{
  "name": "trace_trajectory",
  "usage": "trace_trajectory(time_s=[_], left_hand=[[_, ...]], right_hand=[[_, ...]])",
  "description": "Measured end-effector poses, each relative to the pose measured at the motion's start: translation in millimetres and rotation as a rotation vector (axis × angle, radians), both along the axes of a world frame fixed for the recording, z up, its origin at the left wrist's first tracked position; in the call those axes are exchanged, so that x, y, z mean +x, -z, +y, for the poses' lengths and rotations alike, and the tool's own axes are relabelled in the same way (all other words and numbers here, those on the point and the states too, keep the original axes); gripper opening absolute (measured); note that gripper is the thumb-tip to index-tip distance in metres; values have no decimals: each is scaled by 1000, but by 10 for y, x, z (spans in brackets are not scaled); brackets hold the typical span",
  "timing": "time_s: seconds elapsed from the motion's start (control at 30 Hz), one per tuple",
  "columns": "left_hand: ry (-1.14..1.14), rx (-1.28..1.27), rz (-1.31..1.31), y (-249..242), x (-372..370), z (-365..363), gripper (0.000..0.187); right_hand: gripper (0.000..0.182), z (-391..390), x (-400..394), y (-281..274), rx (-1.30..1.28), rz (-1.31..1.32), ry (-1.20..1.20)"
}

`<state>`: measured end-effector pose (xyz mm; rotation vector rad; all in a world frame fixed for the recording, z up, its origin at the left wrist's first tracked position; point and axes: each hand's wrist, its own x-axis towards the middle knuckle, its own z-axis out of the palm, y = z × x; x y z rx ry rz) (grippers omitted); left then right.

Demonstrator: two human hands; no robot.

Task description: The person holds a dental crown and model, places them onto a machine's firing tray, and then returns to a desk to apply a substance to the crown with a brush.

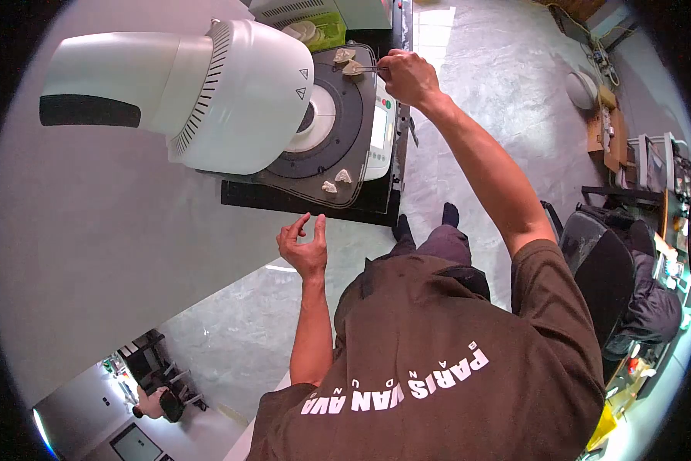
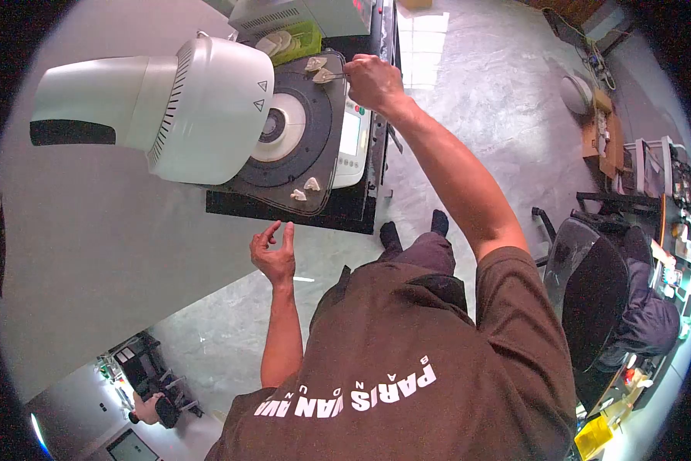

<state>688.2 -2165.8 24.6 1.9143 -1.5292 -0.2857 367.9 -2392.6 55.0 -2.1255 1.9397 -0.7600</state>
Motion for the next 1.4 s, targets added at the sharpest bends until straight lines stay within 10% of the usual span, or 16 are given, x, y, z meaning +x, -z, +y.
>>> trace_trajectory(time_s=[1.4], left_hand=[[19, 1, -4, 48, -7, 19, 29]], right_hand=[[22, -172, -99, 73, 39, 69, 38]])
